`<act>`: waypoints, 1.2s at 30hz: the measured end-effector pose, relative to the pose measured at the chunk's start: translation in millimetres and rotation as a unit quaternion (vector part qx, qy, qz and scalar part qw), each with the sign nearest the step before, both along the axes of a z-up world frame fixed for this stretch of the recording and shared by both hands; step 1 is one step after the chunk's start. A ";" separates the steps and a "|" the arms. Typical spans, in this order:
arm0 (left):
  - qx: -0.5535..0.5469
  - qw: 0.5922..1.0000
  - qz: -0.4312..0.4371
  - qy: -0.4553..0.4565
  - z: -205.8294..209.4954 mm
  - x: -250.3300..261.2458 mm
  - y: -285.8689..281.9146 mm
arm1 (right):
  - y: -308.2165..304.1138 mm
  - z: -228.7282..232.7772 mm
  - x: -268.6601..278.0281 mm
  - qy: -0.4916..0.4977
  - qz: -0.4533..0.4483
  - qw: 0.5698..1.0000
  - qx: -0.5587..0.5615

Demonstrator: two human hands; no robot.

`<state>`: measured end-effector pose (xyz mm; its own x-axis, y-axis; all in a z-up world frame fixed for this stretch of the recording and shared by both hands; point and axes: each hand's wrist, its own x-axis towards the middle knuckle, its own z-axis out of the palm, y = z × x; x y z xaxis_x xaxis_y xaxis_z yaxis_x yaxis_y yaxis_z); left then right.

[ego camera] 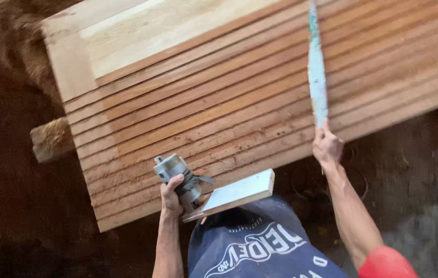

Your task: The person uses a handheld electric router to smooth the surface of a large wooden board, moving the tool along the grain. They periodically pause to clear wood shavings from the board using a long, thin piece of wood.

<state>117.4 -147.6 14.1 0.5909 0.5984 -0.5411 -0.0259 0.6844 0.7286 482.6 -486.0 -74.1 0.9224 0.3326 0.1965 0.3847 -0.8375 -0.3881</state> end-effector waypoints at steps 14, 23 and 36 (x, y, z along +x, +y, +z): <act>-0.006 0.992 0.121 -0.021 -0.1 -45.0 -17.6 | 192.8 41.3 -101.1 0.033 0.363 0.930 -0.043; -0.038 0.978 0.204 -0.006 6.4 -91.6 -14.9 | 290.3 39.8 -150.9 0.118 0.457 0.871 -0.134; -0.068 0.985 0.137 -0.085 -31.2 -86.9 21.7 | 250.2 28.8 -131.1 0.029 0.362 0.931 -0.014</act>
